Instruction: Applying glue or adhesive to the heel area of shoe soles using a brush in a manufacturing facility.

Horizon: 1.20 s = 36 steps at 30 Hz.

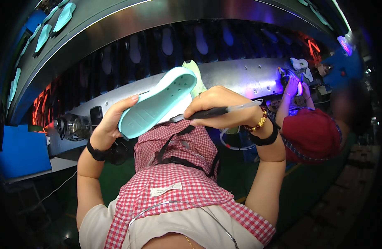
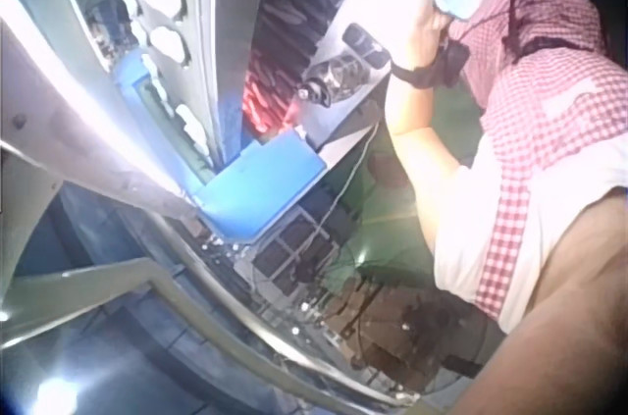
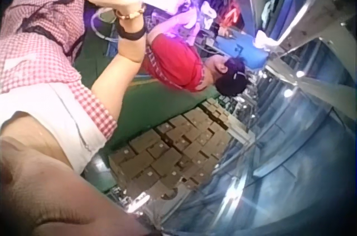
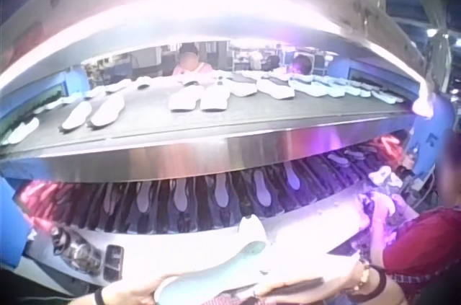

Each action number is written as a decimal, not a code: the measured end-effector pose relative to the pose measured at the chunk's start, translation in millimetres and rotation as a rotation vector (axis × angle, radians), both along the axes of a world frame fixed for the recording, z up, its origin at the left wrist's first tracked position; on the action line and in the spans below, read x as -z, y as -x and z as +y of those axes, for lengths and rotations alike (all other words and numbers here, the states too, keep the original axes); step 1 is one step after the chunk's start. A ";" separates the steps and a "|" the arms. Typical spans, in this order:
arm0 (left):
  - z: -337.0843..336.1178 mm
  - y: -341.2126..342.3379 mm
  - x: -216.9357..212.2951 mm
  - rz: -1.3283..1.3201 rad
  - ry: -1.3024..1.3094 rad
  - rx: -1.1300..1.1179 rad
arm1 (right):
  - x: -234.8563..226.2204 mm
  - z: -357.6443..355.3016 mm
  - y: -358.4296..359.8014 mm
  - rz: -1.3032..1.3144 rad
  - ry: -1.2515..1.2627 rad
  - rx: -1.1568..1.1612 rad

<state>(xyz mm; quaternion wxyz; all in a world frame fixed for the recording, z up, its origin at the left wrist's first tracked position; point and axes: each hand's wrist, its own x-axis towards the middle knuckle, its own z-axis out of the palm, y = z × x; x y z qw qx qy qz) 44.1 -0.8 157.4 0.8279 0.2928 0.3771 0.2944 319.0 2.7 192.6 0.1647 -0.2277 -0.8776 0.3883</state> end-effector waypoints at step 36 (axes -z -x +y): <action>-1.5 -38.7 28.9 -0.069 -0.438 -0.473 | 37.9 -35.6 69.9 -0.055 -0.759 0.513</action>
